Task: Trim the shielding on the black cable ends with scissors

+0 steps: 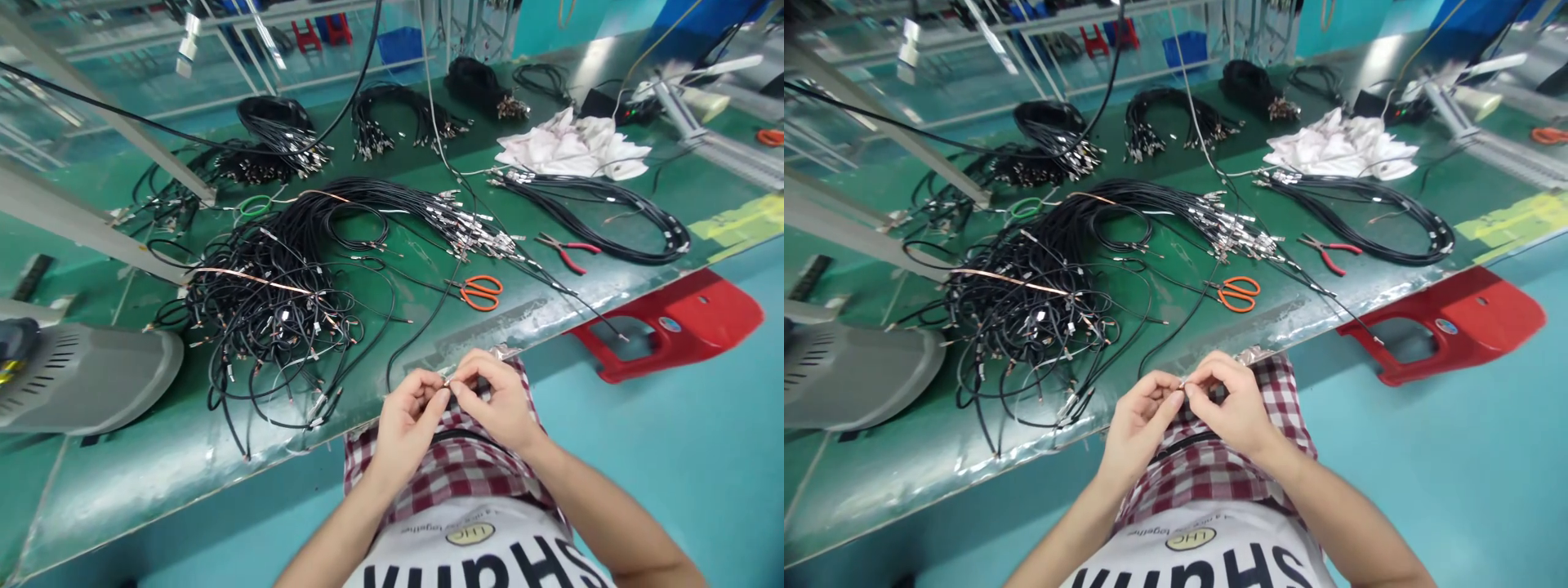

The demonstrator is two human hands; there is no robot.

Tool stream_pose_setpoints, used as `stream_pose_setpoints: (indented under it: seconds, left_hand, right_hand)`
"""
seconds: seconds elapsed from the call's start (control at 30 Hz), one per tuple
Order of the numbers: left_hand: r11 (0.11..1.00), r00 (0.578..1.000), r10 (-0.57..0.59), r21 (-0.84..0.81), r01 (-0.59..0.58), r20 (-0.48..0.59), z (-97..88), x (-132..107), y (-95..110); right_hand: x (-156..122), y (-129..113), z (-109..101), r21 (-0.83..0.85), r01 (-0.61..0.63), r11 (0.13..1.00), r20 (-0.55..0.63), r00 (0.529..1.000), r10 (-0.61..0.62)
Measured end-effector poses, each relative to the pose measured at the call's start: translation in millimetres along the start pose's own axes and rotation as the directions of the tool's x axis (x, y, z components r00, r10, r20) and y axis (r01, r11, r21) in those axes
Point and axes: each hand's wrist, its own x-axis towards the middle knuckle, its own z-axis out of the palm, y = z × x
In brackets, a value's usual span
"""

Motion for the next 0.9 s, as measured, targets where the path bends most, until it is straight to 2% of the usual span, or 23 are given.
stream_pose_setpoints:
  seconds: [0.23,0.47,0.73,0.9]
  left_hand:
    - [0.986,0.999,-0.047,-0.163,0.046,-0.003,1.2,0,-9]
    - [0.969,0.997,-0.076,-0.237,0.073,-0.006,-2.6,1,-13]
    - [0.965,0.996,-0.093,-0.245,0.093,0.014,-0.2,1,-13]
    - [0.977,0.997,-0.072,-0.202,0.073,0.009,0.0,0,-15]
  right_hand:
    - [-1,5,0,0.036,-0.027,0.999,0.019,0.999,0.026]
    - [-6,9,-1,0.024,-0.073,0.997,0.018,0.997,0.073]
    - [-2,6,3,0.092,-0.065,0.994,0.015,0.998,0.064]
    - [-2,12,2,0.225,-0.145,0.964,0.056,0.989,0.136]
